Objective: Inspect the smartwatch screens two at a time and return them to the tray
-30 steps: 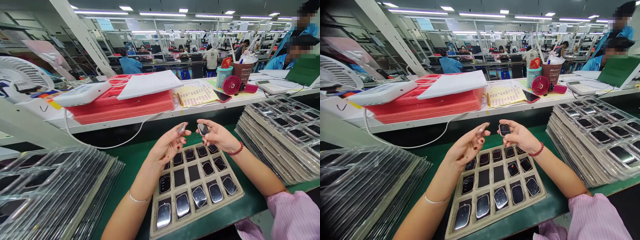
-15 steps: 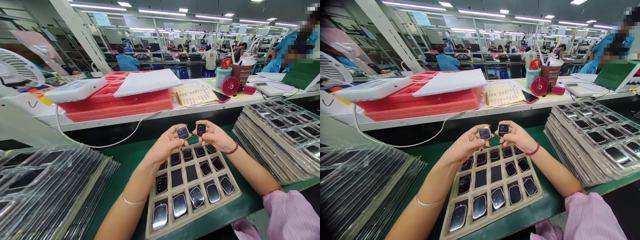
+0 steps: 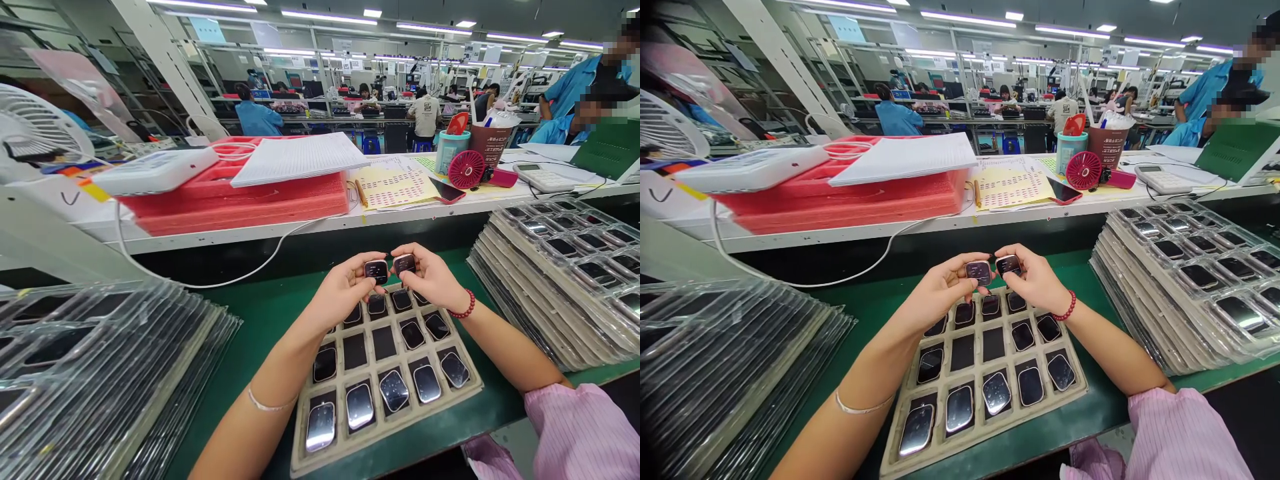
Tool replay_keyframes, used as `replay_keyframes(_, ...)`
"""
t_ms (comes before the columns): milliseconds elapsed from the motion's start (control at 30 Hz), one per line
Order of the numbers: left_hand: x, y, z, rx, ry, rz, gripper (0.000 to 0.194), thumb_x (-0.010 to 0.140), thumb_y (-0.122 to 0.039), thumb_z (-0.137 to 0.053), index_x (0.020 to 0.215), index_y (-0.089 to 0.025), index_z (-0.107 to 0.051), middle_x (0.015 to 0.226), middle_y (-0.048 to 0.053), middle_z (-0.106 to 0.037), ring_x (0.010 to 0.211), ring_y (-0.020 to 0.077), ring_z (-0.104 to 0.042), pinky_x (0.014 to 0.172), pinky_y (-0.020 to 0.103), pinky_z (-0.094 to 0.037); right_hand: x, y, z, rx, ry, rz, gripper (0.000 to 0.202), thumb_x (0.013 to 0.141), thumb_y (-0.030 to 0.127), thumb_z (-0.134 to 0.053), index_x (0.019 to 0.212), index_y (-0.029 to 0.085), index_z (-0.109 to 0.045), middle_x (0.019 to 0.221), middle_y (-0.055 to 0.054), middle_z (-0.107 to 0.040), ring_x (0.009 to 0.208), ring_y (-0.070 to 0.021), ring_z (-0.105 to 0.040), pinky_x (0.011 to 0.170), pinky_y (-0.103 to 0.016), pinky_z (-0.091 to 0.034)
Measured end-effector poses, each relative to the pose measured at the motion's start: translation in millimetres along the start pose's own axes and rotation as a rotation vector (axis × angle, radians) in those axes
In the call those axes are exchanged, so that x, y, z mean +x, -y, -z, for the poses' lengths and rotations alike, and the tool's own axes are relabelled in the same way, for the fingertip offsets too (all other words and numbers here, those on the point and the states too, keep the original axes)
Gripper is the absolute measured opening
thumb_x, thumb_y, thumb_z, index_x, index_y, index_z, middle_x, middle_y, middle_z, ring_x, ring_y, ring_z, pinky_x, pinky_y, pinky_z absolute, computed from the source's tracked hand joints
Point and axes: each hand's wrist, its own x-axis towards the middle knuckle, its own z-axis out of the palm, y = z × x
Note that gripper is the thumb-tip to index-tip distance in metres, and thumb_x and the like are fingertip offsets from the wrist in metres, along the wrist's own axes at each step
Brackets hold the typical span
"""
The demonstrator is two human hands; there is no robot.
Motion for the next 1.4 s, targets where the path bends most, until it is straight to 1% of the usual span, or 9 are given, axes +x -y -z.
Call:
replay_keyframes(67,0.3,-0.2,0.4,-0.003,0.003,-0.003,0.043,0.074,-0.018,-0.066,0.116,-0.016,-0.062,0.093,0.005,-0.068,0.073,0.0175,-0.07,0.052,0.022,-0.046,0.2,-0.8,0.1,-0.021,-0.004,0.006,0.035,0.079,0.018,-0.058,0.114,0.017,-0.056,0.093,-0.004,-0.064,0.075,-0.0141,-0.06,0.059,-0.023,-0.048)
replay_keyframes(200,1.1,-0.4,0.5,-0.004,0.022,0.025,0.049,0.069,-0.014,-0.069,0.117,-0.018,-0.062,0.095,0.005,-0.07,0.077,0.0193,-0.071,0.056,0.022,-0.049,0.1,-1.5,0.1,-0.064,0.008,-0.001,0.04,0.076,0.017,-0.06,0.115,0.018,-0.056,0.098,-0.004,-0.062,0.074,-0.0133,-0.059,0.057,-0.022,-0.048)
replay_keyframes(367,1.0,0.3,0.1,0.017,0.007,0.007,0.04,0.073,-0.021,-0.069,0.112,-0.016,-0.064,0.094,0.006,-0.07,0.071,0.0181,-0.07,0.053,0.023,-0.046,0.3,-1.7,-0.1,-0.05,-0.002,0.018,0.034,0.079,0.018,-0.057,0.112,0.017,-0.058,0.09,-0.003,-0.062,0.066,-0.0119,-0.056,0.057,-0.023,-0.048)
replay_keyframes(500,0.0,-1.0,-0.3,0.028,0.013,0.028,0.045,0.069,-0.017,-0.067,0.114,-0.017,-0.063,0.092,0.004,-0.069,0.073,0.0182,-0.07,0.055,0.023,-0.048,0.1,0.5,0.9,-0.059,-0.001,0.028,0.035,0.077,0.017,-0.057,0.112,0.017,-0.058,0.091,-0.002,-0.062,0.063,-0.011,-0.055,0.055,-0.022,-0.046)
replay_keyframes(633,-0.1,-1.4,0.1,0.037,0.012,0.025,0.046,0.071,-0.02,-0.068,0.116,-0.016,-0.062,0.092,0.004,-0.068,0.074,0.0191,-0.071,0.055,0.023,-0.048,-0.7,3.3,1.5,-0.069,0.013,0.013,0.037,0.077,0.017,-0.057,0.114,0.018,-0.057,0.098,-0.004,-0.063,0.068,-0.0122,-0.059,0.056,-0.023,-0.047)
replay_keyframes(767,0.4,0.5,0.8,0.041,0.007,0.007,0.04,0.075,-0.027,-0.068,0.113,-0.014,-0.063,0.092,0.006,-0.069,0.07,0.0181,-0.07,0.052,0.022,-0.045,-0.5,1.0,0.0,-0.039,-0.014,0.02,0.029,0.08,0.018,-0.056,0.109,0.017,-0.058,0.091,-0.004,-0.065,0.071,-0.014,-0.061,0.059,-0.024,-0.048)
replay_keyframes(1000,0.6,0.7,0.6,0.037,0.014,0.02,0.047,0.069,-0.016,-0.065,0.115,-0.016,-0.061,0.1,0.006,-0.069,0.076,0.0182,-0.071,0.055,0.021,-0.047,-0.6,-1.3,0.8,-0.065,0.004,0.039,0.038,0.076,0.015,-0.055,0.114,0.017,-0.058,0.097,-0.004,-0.064,0.07,-0.0128,-0.061,0.059,-0.024,-0.05)
replay_keyframes(1200,0.8,0.7,1.5,0.056,0.009,0.015,0.042,0.075,-0.027,-0.067,0.113,-0.013,-0.062,0.092,0.006,-0.068,0.071,0.0166,-0.07,0.053,0.021,-0.046,-1.1,1.3,1.8,-0.087,-0.007,0.036,0.036,0.077,0.019,-0.059,0.113,0.018,-0.059,0.099,-0.005,-0.067,0.08,-0.0162,-0.063,0.062,-0.024,-0.051)
replay_keyframes(1400,0.8,1.1,-0.5,0.055,0.013,0.026,0.048,0.068,-0.016,-0.062,0.115,-0.015,-0.061,0.096,0.005,-0.068,0.076,0.017,-0.071,0.053,0.019,-0.046,-0.3,-1.7,0.6,-0.096,-0.028,0.06,0.028,0.081,0.018,-0.056,0.109,0.018,-0.06,0.091,-0.004,-0.068,0.075,-0.0156,-0.064,0.063,-0.025,-0.05)
